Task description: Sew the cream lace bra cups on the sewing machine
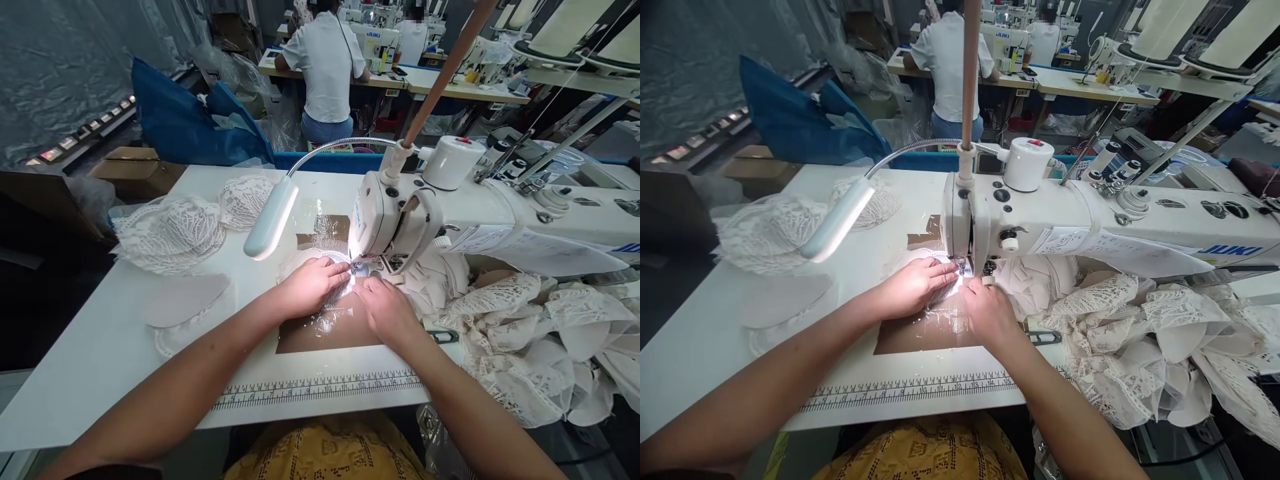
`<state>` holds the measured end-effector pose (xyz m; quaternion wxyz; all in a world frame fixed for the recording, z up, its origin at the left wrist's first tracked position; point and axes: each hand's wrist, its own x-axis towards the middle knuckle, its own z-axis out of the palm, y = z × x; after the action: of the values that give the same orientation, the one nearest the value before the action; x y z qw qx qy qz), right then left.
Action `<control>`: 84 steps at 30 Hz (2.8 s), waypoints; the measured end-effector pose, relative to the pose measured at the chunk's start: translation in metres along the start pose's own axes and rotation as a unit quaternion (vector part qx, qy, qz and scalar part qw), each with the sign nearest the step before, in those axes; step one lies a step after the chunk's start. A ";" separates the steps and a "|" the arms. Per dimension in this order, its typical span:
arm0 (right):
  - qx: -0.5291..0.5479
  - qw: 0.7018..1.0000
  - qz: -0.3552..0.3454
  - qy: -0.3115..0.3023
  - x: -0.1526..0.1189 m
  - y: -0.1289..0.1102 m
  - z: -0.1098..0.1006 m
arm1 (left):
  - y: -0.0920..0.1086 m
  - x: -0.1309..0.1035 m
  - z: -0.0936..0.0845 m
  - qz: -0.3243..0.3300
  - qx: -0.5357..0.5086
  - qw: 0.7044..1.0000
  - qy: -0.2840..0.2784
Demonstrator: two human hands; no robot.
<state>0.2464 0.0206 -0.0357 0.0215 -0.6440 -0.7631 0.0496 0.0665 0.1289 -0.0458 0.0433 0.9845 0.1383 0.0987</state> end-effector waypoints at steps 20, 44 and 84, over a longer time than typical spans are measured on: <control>0.112 0.977 -0.030 0.180 -0.002 0.016 0.019 | 0.005 0.004 0.003 -0.072 -0.098 0.989 0.085; 0.042 0.990 -0.074 0.108 -0.004 0.010 0.018 | 0.000 -0.007 0.005 -0.010 -0.090 0.995 0.039; 0.011 0.992 -0.060 0.113 -0.001 0.011 0.016 | -0.001 -0.006 0.003 0.016 -0.045 0.999 -0.008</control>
<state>0.2556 0.0203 -0.0531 0.1173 -0.5985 -0.7923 -0.0164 0.0614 0.1277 -0.0502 0.0871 0.9845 0.1172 0.0971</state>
